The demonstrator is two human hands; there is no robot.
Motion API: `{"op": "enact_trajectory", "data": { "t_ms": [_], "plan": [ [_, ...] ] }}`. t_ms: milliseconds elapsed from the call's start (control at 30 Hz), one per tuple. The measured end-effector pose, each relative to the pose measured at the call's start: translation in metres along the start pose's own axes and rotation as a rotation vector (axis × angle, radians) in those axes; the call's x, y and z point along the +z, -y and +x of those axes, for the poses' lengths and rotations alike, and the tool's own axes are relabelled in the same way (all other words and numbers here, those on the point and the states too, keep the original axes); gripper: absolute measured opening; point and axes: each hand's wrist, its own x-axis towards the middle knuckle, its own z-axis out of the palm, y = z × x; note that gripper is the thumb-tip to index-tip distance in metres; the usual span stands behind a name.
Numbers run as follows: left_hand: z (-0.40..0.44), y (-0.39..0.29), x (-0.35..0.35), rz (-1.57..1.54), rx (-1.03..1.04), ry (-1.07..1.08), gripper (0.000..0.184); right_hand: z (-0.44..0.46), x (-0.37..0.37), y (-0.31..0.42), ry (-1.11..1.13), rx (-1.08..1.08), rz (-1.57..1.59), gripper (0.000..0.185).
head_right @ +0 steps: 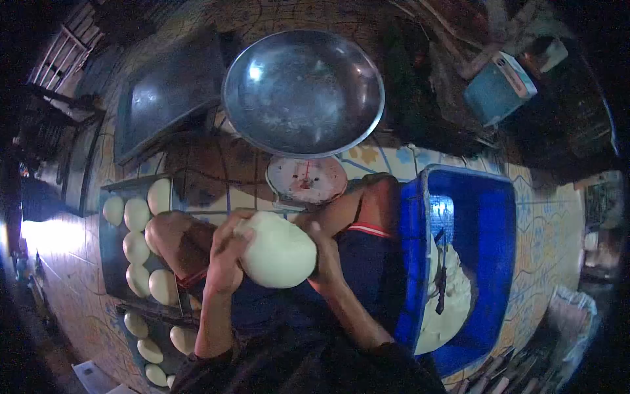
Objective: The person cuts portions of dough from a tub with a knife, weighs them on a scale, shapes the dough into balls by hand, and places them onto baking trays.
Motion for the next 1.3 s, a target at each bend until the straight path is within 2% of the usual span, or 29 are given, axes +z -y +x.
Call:
{"op": "enact_trajectory", "data": {
  "t_ms": [33, 100, 133, 167, 200, 267, 300, 367, 433, 467, 500, 533, 567, 633, 667, 700, 767, 800, 833, 867, 900, 967, 1000, 1100, 1167, 1200, 1233, 1267, 1300],
  "plan": [
    [0.008, 0.013, -0.009, 0.040, 0.004, -0.033, 0.035, 0.000, 0.002, 0.006, -0.003, -0.010, 0.012, 0.063],
    [0.005, 0.051, -0.024, 0.100, 0.080, -0.074, 0.041, -0.008, 0.012, 0.021, 0.059, -0.339, -0.113, 0.049],
    [0.008, 0.072, -0.034, -0.153, 0.032, 0.009, 0.046, -0.016, 0.023, 0.026, 0.037, -0.310, -0.136, 0.039],
    [0.008, 0.083, -0.040, -0.407, -0.020, 0.093, 0.051, -0.026, 0.045, 0.029, -0.121, -0.385, -0.404, 0.046],
    [-0.005, 0.077, -0.030, -0.679, -0.107, 0.115, 0.053, -0.024, 0.042, 0.030, -0.134, -0.386, -0.398, 0.046],
    [-0.012, 0.101, -0.026, -0.832, -0.151, 0.017, 0.047, -0.021, 0.031, 0.032, 0.163, -0.476, -0.977, 0.072],
    [-0.013, 0.105, -0.025, -0.890, -0.159, 0.009, 0.045, -0.019, 0.024, 0.037, 0.175, -0.470, -0.985, 0.072],
    [-0.006, 0.084, -0.014, -0.816, -0.141, 0.023, 0.042, -0.011, 0.001, 0.051, 0.323, -0.657, -0.793, 0.084],
    [-0.011, 0.069, 0.008, -0.736, -0.195, -0.063, 0.034, 0.019, -0.047, 0.036, 0.283, -0.509, -0.484, 0.096],
    [-0.011, 0.074, 0.013, -0.672, -0.149, -0.051, 0.033, 0.023, -0.057, 0.023, 0.081, -0.512, -0.381, 0.093],
    [-0.013, 0.080, 0.014, -0.601, -0.111, -0.035, 0.032, 0.021, -0.072, 0.017, -0.139, -0.551, -0.552, 0.088],
    [-0.016, 0.073, 0.013, -0.653, -0.307, -0.182, 0.043, 0.012, -0.078, 0.013, -0.216, -0.531, -0.406, 0.084],
    [-0.019, 0.065, 0.014, -0.654, -0.315, -0.180, 0.043, 0.001, -0.084, 0.008, -0.300, -0.503, -0.258, 0.080],
    [-0.019, 0.015, 0.028, -0.612, -0.130, -0.066, 0.020, -0.030, -0.087, 0.016, -0.297, -0.516, -0.399, 0.078],
    [-0.013, 0.017, 0.024, -0.493, 0.004, -0.065, 0.020, -0.040, -0.084, 0.025, -0.273, -0.533, -0.542, 0.076],
    [-0.009, 0.015, 0.027, -0.493, 0.003, -0.053, 0.020, -0.040, -0.069, 0.024, -0.117, -0.505, -0.435, 0.076],
    [-0.006, 0.008, 0.033, -0.430, 0.136, 0.096, 0.024, -0.039, -0.015, 0.016, -0.104, -0.215, -0.161, 0.072],
    [-0.008, -0.002, 0.038, 0.034, 0.013, 0.088, 0.035, -0.029, -0.005, 0.017, -0.105, -0.225, -0.153, 0.072],
    [-0.006, 0.000, 0.040, 0.040, 0.021, 0.092, 0.035, -0.018, 0.002, 0.020, 0.054, -0.129, -0.101, 0.070],
    [0.000, 0.004, 0.039, 0.100, 0.132, 0.244, 0.039, -0.010, 0.006, 0.022, 0.218, -0.031, -0.054, 0.068],
    [0.004, 0.004, 0.039, 0.162, 0.245, 0.391, 0.043, 0.006, -0.004, 0.020, 0.234, -0.035, -0.057, 0.068],
    [0.009, -0.005, 0.008, 0.190, 0.262, 0.398, 0.053, 0.041, -0.027, 0.012, 0.729, 0.059, 0.332, 0.063],
    [0.007, 0.000, -0.012, 0.165, 0.274, 0.333, 0.058, 0.005, 0.016, 0.035, 0.182, -0.152, -0.120, 0.060],
    [-0.006, 0.009, -0.028, 0.148, 0.344, 0.237, 0.062, -0.006, 0.030, 0.042, 0.046, -0.167, -0.005, 0.058],
    [-0.008, 0.024, -0.034, 0.547, 0.098, 0.186, 0.044, -0.008, 0.023, 0.033, 0.038, -0.172, -0.088, 0.054],
    [-0.019, 0.075, -0.038, -0.230, 0.053, -0.001, 0.029, -0.010, 0.022, 0.025, 0.069, -0.138, -0.109, 0.054],
    [-0.012, 0.093, -0.039, -0.408, -0.008, -0.010, 0.026, -0.010, 0.019, 0.014, 0.103, -0.105, -0.131, 0.059],
    [-0.013, 0.093, -0.037, -0.291, -0.011, -0.021, 0.026, -0.009, 0.014, -0.002, -0.139, -0.280, -0.316, 0.073],
    [-0.012, 0.092, -0.034, -0.174, -0.012, -0.029, 0.026, -0.011, 0.012, 0.001, -0.137, -0.275, -0.318, 0.073]
  ]
}}
